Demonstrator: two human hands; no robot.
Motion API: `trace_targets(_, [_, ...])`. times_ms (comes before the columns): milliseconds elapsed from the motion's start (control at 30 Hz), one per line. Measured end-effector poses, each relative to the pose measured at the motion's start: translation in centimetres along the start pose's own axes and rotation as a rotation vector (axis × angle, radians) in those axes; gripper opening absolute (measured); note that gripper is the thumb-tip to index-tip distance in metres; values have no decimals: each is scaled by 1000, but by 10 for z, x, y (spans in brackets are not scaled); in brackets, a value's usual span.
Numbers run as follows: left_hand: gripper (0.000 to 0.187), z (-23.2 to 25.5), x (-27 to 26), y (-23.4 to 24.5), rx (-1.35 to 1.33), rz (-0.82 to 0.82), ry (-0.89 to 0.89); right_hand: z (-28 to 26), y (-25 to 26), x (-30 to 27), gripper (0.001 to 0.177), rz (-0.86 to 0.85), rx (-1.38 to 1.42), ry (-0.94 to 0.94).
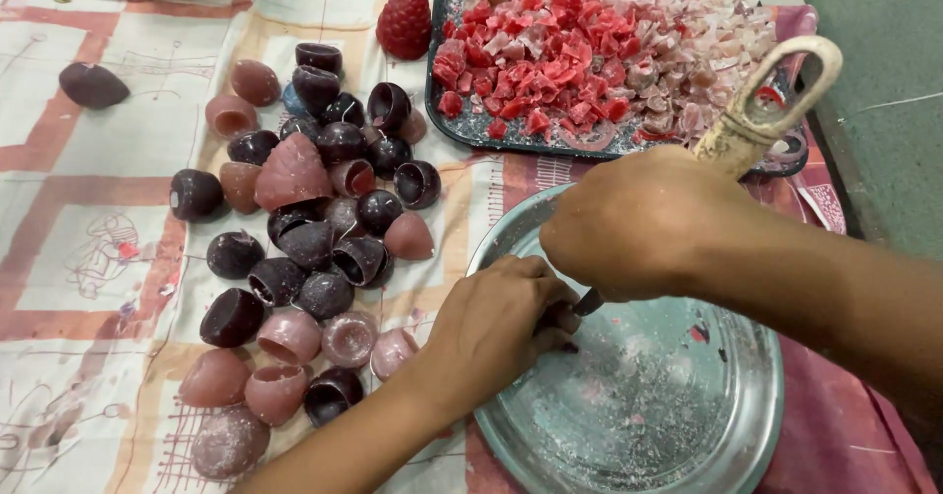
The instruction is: The recorder is using a knife to shave and cut small pieces of colored wax on a metal plate.
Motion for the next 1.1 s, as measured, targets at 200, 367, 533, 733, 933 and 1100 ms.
trace_targets(200, [20, 2, 3, 1, -16, -10, 35, -1, -23, 5, 17, 264, 85, 61])
trace_targets(367, [24, 0, 4, -1, 4, -75, 94, -2, -31, 12, 15, 348, 28, 134])
trace_targets(533, [26, 4, 5, 4, -12, -32, 61, -10, -26, 15, 14, 331, 10, 131])
trace_targets(733, [30, 0, 3, -1, 1, 14, 14, -16, -34, 18, 13, 308, -8, 125])
trace_targets(933, [28, 0, 2, -3, 93, -30, 46, -23, -60, -6, 17, 272, 48, 12])
trace_targets(1100, [30, 7, 4, 3, 56, -79, 79, -26, -132, -26, 18, 611, 301, -109])
Point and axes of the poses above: each hand's wrist, its own x-axis towards the middle knuckle, its own y-axis out of the back of the hand, z = x × y, the point moved 2 cm from there along x, towards the middle knuckle, and after that the axes turned 3 degrees about y, right-handed, at the moved point
